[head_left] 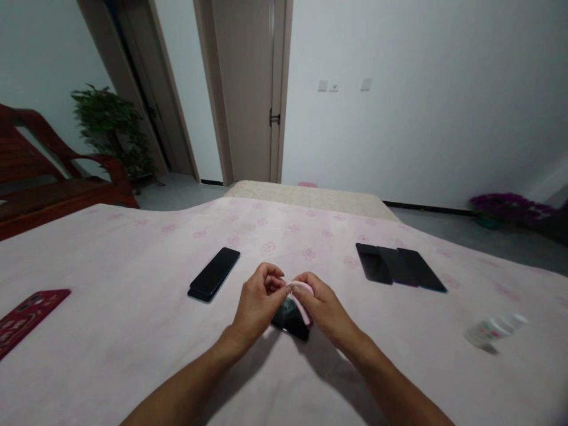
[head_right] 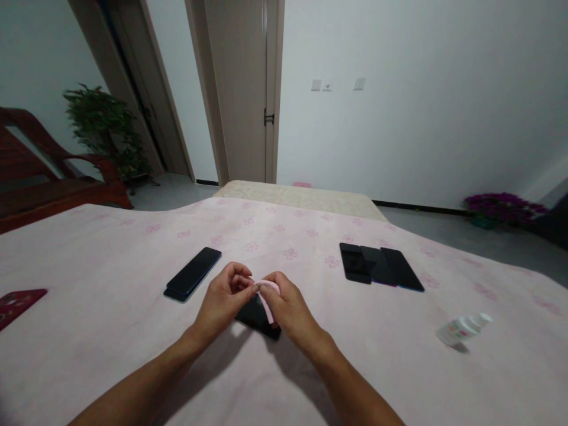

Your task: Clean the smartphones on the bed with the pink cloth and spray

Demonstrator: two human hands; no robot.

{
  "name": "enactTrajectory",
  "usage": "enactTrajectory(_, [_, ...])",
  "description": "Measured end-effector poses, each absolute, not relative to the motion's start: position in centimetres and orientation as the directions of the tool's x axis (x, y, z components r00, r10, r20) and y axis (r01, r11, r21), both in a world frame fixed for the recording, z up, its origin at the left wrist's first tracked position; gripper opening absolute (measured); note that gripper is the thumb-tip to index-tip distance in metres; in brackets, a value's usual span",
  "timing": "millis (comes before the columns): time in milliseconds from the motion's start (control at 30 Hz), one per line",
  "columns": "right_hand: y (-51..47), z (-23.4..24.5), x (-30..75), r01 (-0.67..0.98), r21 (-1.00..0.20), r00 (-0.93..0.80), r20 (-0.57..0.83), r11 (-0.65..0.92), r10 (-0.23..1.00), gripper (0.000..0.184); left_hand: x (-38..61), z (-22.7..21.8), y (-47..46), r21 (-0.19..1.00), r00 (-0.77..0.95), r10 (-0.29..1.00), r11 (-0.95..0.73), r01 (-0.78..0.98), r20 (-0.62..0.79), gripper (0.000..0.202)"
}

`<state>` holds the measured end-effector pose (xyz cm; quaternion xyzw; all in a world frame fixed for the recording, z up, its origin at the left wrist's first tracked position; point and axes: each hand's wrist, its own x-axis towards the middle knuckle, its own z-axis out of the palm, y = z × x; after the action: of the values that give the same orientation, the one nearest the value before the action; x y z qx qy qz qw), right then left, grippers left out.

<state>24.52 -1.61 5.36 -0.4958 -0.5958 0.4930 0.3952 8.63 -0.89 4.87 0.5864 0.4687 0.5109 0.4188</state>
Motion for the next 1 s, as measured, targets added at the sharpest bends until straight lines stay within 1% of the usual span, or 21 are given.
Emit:
enactTrajectory(67, [-1.6,5.2,25.1,0.252,-0.966,-0.184,0.003,0.050,0.983,0.023,8.6,4.7,-0.8,0.967,0.065,0.976,-0.215,0.137,0.208,0.024])
enactTrajectory(133, [-1.3,5.1,26.1,0.296,-0.950,-0.174,0.051,0.102,0.983,0.023,8.6,4.2,-0.7,0.944,0.176,0.960,-0.252,0.213,0.216,0.020])
enactTrajectory(167, [-1.2,5.0,26.7,0.318,-0.940,-0.171,0.071,0.124,0.983,0.023,8.6,3.9,-0.5,0.914,0.257,0.941,-0.291,0.283,0.220,0.022])
enactTrajectory(200, [-1.0,4.9,27.4,0.338,-0.932,-0.166,0.081,0.134,0.983,0.023,8.6,3.4,-0.4,0.864,0.346,0.912,-0.348,0.363,0.222,0.030])
enactTrajectory(233, [-0.8,4.8,28.0,0.353,-0.927,-0.161,0.075,0.129,0.984,0.023,8.7,2.9,-0.3,0.794,0.429,0.876,-0.415,0.444,0.219,0.045])
enactTrajectory(300, [-0.5,4.7,29.2,0.368,-0.925,-0.151,0.038,0.092,0.988,0.024,9.1,1.7,0.1,0.623,0.562,0.804,-0.545,0.561,0.197,0.085])
enactTrajectory(333, [-0.4,4.6,29.7,0.370,-0.926,-0.147,0.019,0.072,0.989,0.024,9.3,1.1,0.3,0.549,0.606,0.777,-0.586,0.596,0.172,0.097])
enactTrajectory(367, [-0.4,4.6,30.1,0.369,-0.928,-0.141,0.003,0.056,0.990,0.025,9.5,0.6,0.5,0.492,0.645,0.752,-0.617,0.614,0.137,0.101])
enactTrajectory(433, [-0.3,4.7,30.6,0.362,-0.931,-0.137,-0.016,0.035,0.990,0.025,10.0,0.2,1.0,0.421,0.691,0.719,-0.650,0.633,0.071,0.097])
enactTrajectory(500, [-0.3,4.9,30.7,0.348,-0.937,-0.145,-0.025,0.028,0.989,0.025,10.4,0.3,1.6,0.385,0.707,0.706,-0.658,0.647,0.019,0.088])
enactTrajectory(600, [-0.5,5.4,30.6,0.328,-0.944,-0.158,-0.032,0.022,0.987,0.024,10.7,1.0,2.2,0.366,0.705,0.709,-0.648,0.668,-0.030,0.079])
enactTrajectory(700, [-0.6,5.9,30.4,0.317,-0.948,-0.152,-0.024,0.026,0.988,0.024,10.7,1.3,2.2,0.395,0.694,0.719,-0.627,0.671,-0.037,0.076])
enactTrajectory(833, [-1.0,6.8,30.1,0.338,-0.938,-0.146,0.021,0.070,0.989,0.022,10.3,1.2,1.3,0.457,0.637,0.771,-0.569,0.684,0.006,0.072])
enactTrajectory(933, [-1.4,7.5,29.9,0.409,-0.906,-0.140,0.056,0.109,0.989,0.021,9.7,1.1,0.7,0.491,0.594,0.802,-0.540,0.684,0.054,0.074])
enactTrajectory(1000, [-1.7,7.9,29.8,0.468,-0.872,-0.144,0.082,0.141,0.986,0.020,9.1,1.2,0.4,0.515,0.580,0.810,-0.536,0.669,0.090,0.069])
